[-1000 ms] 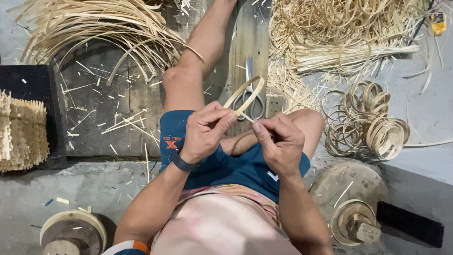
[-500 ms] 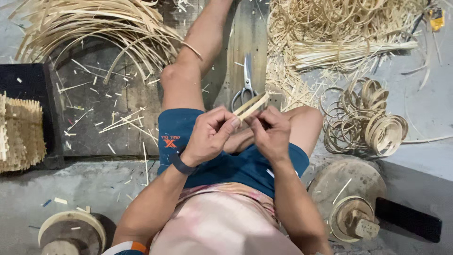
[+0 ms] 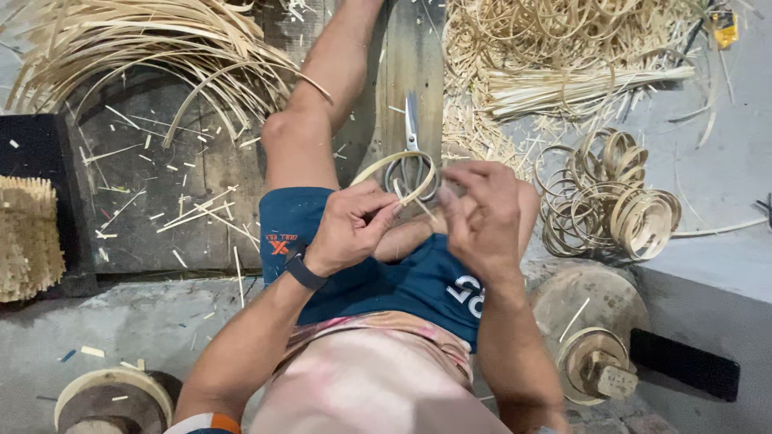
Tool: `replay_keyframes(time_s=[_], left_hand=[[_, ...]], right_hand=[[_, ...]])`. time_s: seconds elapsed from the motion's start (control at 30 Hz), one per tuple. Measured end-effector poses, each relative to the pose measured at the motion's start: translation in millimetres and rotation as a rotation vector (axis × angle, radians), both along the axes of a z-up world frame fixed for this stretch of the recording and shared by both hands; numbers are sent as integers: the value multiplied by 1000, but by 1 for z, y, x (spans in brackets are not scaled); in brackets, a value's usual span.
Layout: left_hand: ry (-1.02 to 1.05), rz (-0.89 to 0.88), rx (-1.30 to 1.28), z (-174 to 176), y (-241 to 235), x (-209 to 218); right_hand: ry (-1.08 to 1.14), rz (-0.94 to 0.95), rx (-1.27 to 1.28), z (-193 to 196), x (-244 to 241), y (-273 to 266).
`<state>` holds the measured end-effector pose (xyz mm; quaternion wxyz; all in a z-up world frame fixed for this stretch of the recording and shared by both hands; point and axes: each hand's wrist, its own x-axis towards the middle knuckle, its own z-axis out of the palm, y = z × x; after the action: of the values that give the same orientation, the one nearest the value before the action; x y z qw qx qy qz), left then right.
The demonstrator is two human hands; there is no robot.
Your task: The person sits on the floor and weaves thin bamboo strips around a circular bamboo ring to form a basket rim. They use scissors to trim excess material and tie off the ends, then place the finished rim aside.
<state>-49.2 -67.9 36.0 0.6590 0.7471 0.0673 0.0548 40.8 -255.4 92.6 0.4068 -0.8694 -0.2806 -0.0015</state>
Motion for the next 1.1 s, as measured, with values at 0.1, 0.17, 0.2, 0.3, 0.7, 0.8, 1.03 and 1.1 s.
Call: replay_keyframes(time_s=[0.1,0.17,0.2,0.3,0.7,0.8,1.03,1.1], left_hand=[[-18,-58,98,0,-2,0],[-40,-92,177,-1,-3,1],[-37,-81,174,-3,-3,1],[-38,-54,154,-9,0,4],[132,-343,-452,1,7,12],[277,-374,-538,6,1,7],[370,-236,-588,-18,-9,-2],[328,-114,-478,-27,-4,2]], right_hand=[[-76,312,-94,10,16,14],[110,332,-51,7,27,27],[205,345,-28,6,29,32],[688,221,187,6,21,33],[1244,-122,1389,-89,-20,18],[1315,57,1210,-99,-8,34],[1501,243,1444,-100,13,58],[1495,-161,1354,-97,2,53]])
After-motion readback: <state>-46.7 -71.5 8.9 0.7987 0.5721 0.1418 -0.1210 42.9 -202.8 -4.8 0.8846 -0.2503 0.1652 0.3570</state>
